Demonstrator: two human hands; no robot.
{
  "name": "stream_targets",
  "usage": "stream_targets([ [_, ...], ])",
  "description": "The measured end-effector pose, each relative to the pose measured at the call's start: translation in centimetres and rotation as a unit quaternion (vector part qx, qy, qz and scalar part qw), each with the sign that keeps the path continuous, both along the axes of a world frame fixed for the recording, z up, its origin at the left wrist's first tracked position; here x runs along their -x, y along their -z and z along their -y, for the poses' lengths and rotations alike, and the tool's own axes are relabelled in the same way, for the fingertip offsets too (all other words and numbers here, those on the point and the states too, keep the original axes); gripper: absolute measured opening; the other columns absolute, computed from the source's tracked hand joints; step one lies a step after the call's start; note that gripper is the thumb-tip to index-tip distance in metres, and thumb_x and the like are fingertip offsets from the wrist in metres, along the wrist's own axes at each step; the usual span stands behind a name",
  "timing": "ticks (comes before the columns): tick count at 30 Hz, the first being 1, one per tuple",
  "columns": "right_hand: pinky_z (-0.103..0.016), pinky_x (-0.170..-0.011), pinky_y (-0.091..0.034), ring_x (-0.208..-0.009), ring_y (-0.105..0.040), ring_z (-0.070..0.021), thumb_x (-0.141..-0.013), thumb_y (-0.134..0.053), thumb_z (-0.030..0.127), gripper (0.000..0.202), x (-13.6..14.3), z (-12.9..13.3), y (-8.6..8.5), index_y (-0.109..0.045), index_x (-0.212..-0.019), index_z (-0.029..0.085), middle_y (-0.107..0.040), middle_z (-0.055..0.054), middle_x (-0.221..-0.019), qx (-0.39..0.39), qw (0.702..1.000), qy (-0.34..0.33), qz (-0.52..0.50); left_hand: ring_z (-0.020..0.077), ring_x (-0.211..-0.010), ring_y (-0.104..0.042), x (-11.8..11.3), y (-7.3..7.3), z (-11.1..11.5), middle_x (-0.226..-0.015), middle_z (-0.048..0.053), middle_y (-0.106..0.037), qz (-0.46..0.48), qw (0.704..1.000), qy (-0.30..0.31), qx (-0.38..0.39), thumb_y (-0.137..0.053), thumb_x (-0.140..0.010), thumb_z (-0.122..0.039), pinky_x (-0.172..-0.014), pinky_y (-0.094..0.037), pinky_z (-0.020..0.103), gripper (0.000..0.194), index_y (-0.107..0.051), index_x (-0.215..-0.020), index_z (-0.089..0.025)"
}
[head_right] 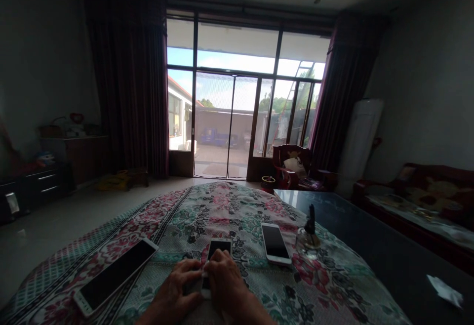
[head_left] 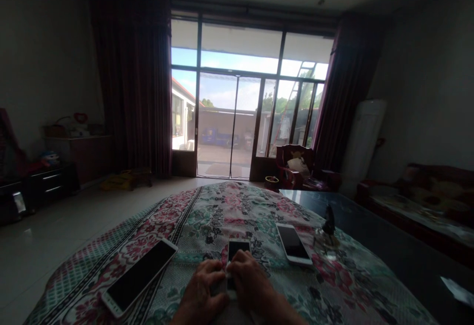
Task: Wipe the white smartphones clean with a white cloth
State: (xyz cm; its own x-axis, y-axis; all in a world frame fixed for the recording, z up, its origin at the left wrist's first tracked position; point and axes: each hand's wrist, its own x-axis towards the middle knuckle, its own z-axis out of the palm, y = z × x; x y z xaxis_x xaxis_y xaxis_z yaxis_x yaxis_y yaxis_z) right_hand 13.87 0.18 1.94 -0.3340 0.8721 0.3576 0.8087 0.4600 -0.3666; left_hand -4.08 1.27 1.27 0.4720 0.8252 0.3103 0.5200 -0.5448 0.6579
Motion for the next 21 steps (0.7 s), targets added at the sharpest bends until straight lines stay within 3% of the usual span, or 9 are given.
stream_targets([
  [7, -0.024, -0.083, -0.038, -0.095, -0.054, -0.0170, -0.087, -0.049, 0.015, 0.023, 0.6, -5.8, -0.4, -0.071, -0.084, 0.020, -0.062, -0.005, -0.097, -0.008, 0.996, 0.088, 0.024, 0.0253, -0.113, -0.054, 0.0, -0.6, 0.3, -0.116, 0.004, -0.066, 0.019, 1.000, 0.004, -0.009, -0.064, -0.062, -0.013, -0.102, -0.041, 0.036, 0.043, -0.074, -0.102, -0.026],
  [12, -0.027, -0.082, -0.038, -0.090, -0.055, -0.0188, -0.089, -0.044, 0.015, 0.027, 0.7, -8.0, -0.4, -0.070, -0.080, 0.018, -0.063, -0.007, -0.092, -0.004, 0.992, 0.125, 0.035, 0.0245, -0.114, -0.054, 0.0, -0.2, 0.1, -0.117, 0.003, -0.066, 0.024, 1.000, 0.006, -0.011, -0.063, -0.061, -0.011, -0.101, -0.041, 0.035, 0.047, -0.073, -0.105, -0.028],
  [16, -0.026, -0.084, -0.037, -0.094, -0.053, -0.0182, -0.089, -0.045, 0.015, 0.025, 0.8, -6.8, -0.3, -0.069, -0.081, 0.020, -0.062, -0.006, -0.094, -0.011, 0.993, 0.116, 0.032, 0.0245, -0.113, -0.054, 0.0, -0.3, 0.2, -0.116, 0.003, -0.066, 0.018, 1.000, 0.004, -0.012, -0.063, -0.061, -0.012, -0.101, -0.041, 0.034, 0.045, -0.073, -0.102, -0.027],
  [21, -0.025, -0.084, -0.038, -0.097, -0.051, -0.0173, -0.091, -0.046, 0.018, 0.022, 1.0, -2.2, 0.0, -0.067, -0.088, 0.023, -0.061, -0.003, -0.098, -0.012, 0.999, 0.034, -0.002, 0.0244, -0.112, -0.053, -0.1, -0.6, 0.5, -0.114, 0.004, -0.067, 0.012, 1.000, 0.005, -0.012, -0.061, -0.062, -0.012, -0.102, -0.041, 0.034, 0.038, -0.074, -0.096, -0.024],
])
